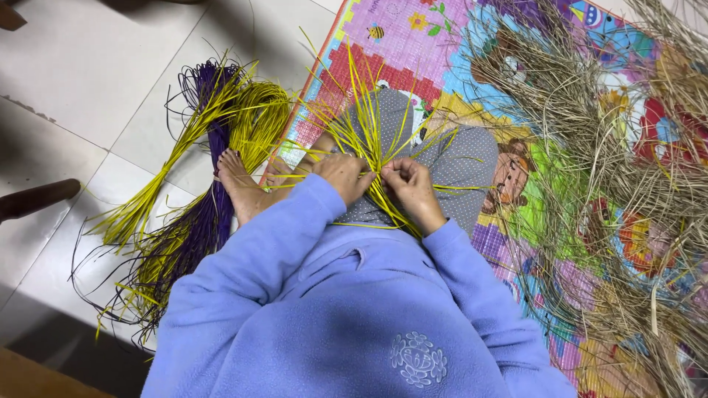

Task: Weaving yellow and purple straw fibers together to maintain or create a woven structure.

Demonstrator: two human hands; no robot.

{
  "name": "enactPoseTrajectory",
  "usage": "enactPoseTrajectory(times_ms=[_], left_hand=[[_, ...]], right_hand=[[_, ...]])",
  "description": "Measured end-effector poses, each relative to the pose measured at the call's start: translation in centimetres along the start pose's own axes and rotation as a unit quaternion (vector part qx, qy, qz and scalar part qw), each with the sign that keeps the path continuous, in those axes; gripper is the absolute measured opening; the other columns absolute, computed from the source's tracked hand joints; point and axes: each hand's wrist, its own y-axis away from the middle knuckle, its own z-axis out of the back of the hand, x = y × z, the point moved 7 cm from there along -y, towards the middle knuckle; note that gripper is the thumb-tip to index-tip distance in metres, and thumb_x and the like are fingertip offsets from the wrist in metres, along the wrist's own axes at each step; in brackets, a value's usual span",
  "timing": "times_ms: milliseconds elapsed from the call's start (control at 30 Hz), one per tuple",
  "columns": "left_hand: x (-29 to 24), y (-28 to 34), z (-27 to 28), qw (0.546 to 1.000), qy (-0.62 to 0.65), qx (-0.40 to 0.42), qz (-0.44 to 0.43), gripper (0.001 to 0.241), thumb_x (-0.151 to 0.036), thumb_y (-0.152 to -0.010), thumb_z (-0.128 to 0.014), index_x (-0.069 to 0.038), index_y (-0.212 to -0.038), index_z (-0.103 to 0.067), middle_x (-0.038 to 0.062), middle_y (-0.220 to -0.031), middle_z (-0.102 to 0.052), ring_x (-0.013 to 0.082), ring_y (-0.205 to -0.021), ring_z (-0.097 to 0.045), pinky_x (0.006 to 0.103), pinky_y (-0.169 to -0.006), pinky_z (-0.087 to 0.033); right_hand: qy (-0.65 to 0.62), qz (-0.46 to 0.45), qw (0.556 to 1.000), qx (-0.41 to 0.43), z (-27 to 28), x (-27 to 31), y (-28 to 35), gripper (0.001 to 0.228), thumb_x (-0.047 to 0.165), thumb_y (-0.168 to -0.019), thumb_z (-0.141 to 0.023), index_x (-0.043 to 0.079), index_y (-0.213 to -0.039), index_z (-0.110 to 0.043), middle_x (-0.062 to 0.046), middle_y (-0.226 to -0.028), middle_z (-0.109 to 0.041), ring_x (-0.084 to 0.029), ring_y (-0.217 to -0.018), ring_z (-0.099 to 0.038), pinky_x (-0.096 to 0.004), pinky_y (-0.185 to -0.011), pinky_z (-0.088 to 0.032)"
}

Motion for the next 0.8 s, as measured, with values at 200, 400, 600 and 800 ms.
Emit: enactPoseTrajectory(times_ms=[200,400,600,800], left_hand=[[1.4,-0.4,-1.7,0.989,0.130,-0.075,-0.014,0.019,-0.031,-0.071,-0.052,-0.015,-0.071,-0.062,0.009,-0.069,-0.062,0.0317,-0.075,-0.060,0.0439,-0.068,-0.046],[2.0,0.0,-2.4,0.964,0.249,-0.096,-0.014,0.018,-0.026,-0.072,-0.053,-0.011,-0.071,-0.063,0.011,-0.069,-0.062,0.0317,-0.076,-0.060,0.0424,-0.067,-0.046],[1.7,1.1,-0.3,0.944,0.308,-0.114,-0.014,0.013,-0.022,-0.069,-0.060,-0.011,-0.066,-0.065,0.009,-0.063,-0.063,0.0267,-0.067,-0.062,0.0360,-0.060,-0.047],[2.4,2.6,-0.1,0.935,0.331,-0.125,-0.006,0.012,-0.017,-0.069,-0.059,-0.008,-0.066,-0.065,0.010,-0.064,-0.063,0.0275,-0.065,-0.062,0.0340,-0.062,-0.047]], right_hand=[[-0.003,0.011,1.000,-0.015,-0.6,0.1,0.2,0.007,0.005,-0.080,-0.056,-0.002,-0.082,-0.056,-0.011,-0.064,-0.056,-0.015,-0.058,-0.054,-0.024,-0.051,-0.048],[0.011,0.041,0.999,-0.014,-0.8,-0.7,0.1,0.007,0.005,-0.079,-0.058,-0.001,-0.083,-0.057,-0.008,-0.065,-0.055,-0.013,-0.061,-0.050,-0.023,-0.055,-0.044],[-0.007,0.057,0.998,0.005,-1.2,-1.1,-0.2,0.008,0.005,-0.078,-0.059,-0.001,-0.084,-0.057,-0.009,-0.065,-0.057,-0.013,-0.063,-0.053,-0.023,-0.059,-0.044],[-0.038,0.048,0.996,0.070,-2.0,-1.3,-0.2,0.019,0.000,-0.071,-0.064,0.000,-0.088,-0.055,-0.006,-0.070,-0.055,-0.010,-0.066,-0.054,-0.021,-0.061,-0.046]])
